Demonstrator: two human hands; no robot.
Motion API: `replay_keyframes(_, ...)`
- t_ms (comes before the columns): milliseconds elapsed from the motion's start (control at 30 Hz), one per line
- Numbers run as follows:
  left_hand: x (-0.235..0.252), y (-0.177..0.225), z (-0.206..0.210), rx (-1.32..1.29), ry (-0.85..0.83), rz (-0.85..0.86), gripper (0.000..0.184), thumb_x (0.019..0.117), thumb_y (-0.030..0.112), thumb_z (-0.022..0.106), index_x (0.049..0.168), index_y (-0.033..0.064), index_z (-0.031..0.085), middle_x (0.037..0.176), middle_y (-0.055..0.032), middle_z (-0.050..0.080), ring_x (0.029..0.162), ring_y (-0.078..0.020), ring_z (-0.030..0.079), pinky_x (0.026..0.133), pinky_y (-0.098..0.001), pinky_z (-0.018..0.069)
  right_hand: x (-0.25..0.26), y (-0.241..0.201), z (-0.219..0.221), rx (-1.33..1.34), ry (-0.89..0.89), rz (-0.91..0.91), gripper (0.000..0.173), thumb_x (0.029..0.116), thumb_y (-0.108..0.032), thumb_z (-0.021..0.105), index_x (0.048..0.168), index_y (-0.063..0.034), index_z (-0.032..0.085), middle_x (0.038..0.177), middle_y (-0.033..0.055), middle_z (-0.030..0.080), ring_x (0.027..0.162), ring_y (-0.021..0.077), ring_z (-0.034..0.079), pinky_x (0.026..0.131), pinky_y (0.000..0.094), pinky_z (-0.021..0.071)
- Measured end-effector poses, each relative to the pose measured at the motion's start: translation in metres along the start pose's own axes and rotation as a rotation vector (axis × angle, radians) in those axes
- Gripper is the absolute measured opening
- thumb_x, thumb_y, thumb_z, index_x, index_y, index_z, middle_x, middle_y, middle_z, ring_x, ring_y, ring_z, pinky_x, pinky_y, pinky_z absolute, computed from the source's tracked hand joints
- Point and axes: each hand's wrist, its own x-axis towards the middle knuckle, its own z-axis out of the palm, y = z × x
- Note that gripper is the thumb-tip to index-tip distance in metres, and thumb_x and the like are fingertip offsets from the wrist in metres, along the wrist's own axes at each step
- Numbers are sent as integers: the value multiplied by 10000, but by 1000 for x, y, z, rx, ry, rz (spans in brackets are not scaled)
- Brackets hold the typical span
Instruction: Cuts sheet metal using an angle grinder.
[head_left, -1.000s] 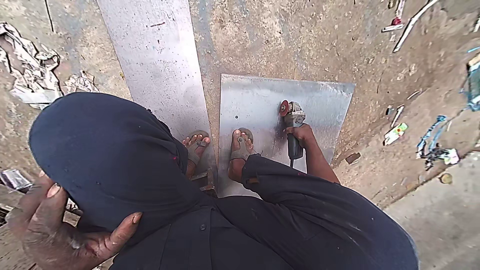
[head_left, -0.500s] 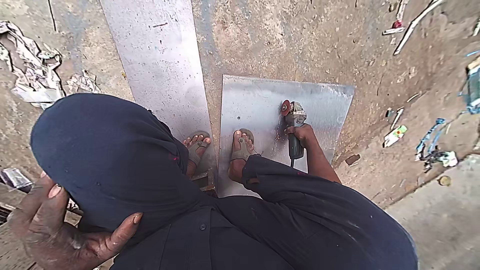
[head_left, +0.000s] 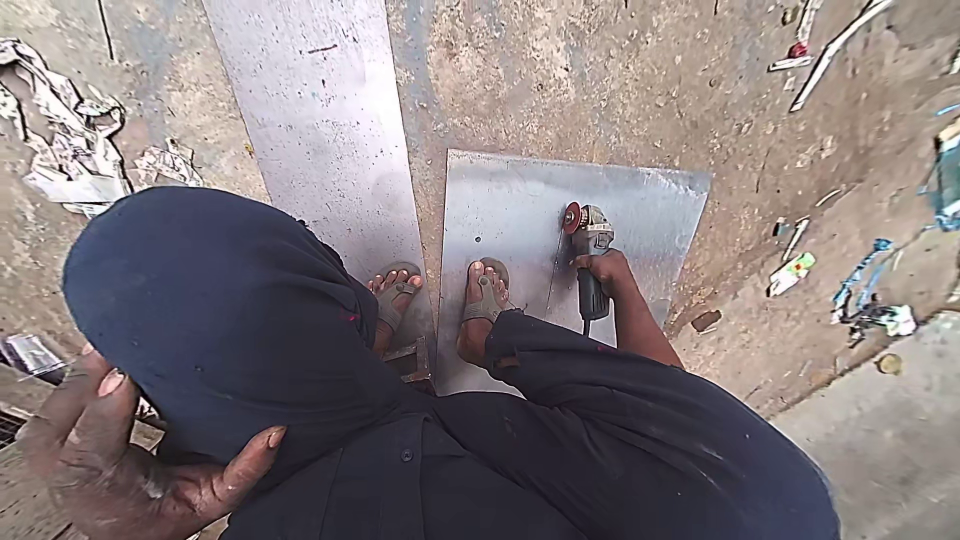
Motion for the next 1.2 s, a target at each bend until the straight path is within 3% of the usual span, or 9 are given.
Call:
replay_keyframes(300, 6, 5, -1, 10, 2, 10, 1048, 760, 654, 745, 1600, 218, 295, 1607, -91, 376, 1488, -304, 365, 1185, -530, 361, 1, -10, -3, 5, -8, -15, 497, 700, -214, 885, 1072, 26, 658, 944, 217, 694, 815, 344, 682, 744, 585, 563)
replay_keyframes(433, 3, 5, -3, 23, -37, -3, 1036, 770, 645, 738, 1587, 172, 309, 1569, -135, 402, 1471, -323, 375, 1177, -545, 352, 4, -10, -3, -4, -4, -22, 503, 690, -237, 888, 1050, 29, 659, 931, 214, 696, 810, 347, 686, 738, 590, 563)
replay_keyframes(633, 3, 4, -5, 36, -12, -5, 1066, 755, 669, 742, 1606, 230, 275, 1587, -109, 389, 1473, -318, 378, 1173, -542, 360, 3, -11, -3, -8, -2, -22, 492, 716, -245, 881, 1063, 27, 664, 939, 214, 697, 820, 345, 687, 751, 587, 563)
replay_keyframes(1200, 2, 4, -5, 28, -13, -14, 1069, 755, 669, 743, 1608, 232, 270, 1601, -113, 374, 1484, -321, 368, 1179, -547, 361, 6, -7, -1, -58, -2, -4, 490, 733, -223, 874, 1092, 35, 661, 977, 239, 694, 853, 370, 685, 778, 612, 554)
